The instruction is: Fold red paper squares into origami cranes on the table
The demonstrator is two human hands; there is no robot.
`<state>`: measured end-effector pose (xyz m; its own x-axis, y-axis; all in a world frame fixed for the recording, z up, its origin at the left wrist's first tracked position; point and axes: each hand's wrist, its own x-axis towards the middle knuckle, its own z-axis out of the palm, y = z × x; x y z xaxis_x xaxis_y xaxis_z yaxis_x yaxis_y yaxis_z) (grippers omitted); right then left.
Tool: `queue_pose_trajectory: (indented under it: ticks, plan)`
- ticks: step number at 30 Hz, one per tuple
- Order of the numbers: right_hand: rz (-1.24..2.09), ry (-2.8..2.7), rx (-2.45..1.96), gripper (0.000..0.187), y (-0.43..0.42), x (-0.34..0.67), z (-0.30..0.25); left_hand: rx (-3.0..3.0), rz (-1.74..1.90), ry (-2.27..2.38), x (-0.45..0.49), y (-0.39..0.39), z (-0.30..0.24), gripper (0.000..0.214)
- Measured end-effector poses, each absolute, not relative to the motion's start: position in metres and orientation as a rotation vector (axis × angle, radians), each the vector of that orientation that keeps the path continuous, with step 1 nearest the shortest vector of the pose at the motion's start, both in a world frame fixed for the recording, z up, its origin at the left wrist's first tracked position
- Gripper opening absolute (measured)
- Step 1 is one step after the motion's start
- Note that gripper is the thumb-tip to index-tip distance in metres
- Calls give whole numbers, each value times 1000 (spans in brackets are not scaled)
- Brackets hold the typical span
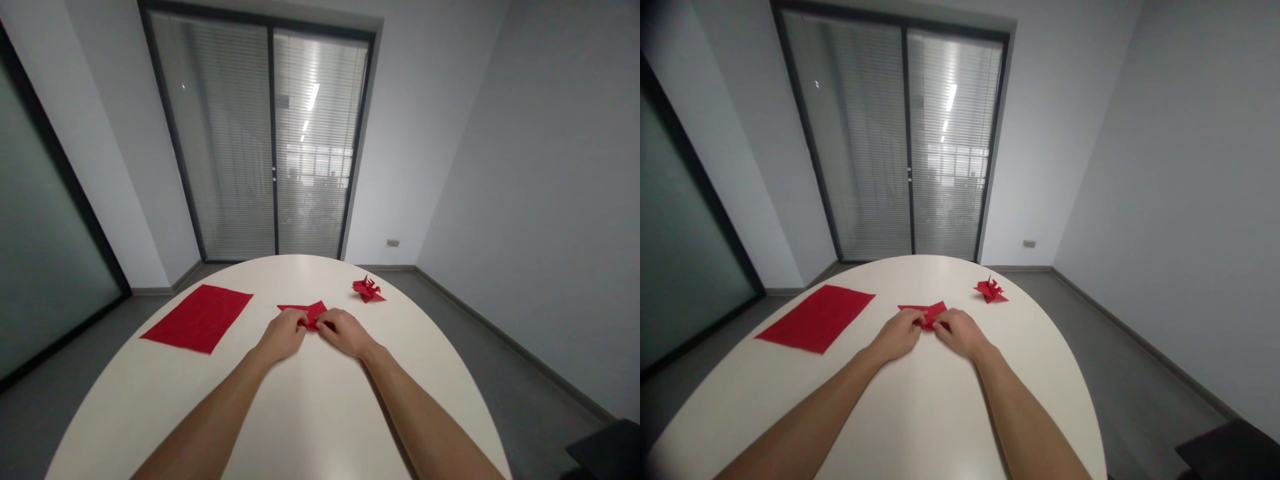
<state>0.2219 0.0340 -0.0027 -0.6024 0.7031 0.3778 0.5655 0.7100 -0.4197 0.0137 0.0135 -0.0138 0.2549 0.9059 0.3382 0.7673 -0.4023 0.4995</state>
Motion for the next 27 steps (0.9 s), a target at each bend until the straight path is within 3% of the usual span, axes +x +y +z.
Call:
queue_pose_trajectory:
  ticks: [11, 17, 27]
  plan:
    - [271, -2378, -1030, 26, 36, 221, -6, 2328, 846, 1609, 14, 18, -20, 19]
    - [230, -2338, -1125, 16, 35, 222, -3, 2319, 828, 1623, 14, 16, -18, 18]
    - [281, -2322, -1125, 21, 40, 224, -10, 2275, 852, 1655, 14, 18, -23, 24]
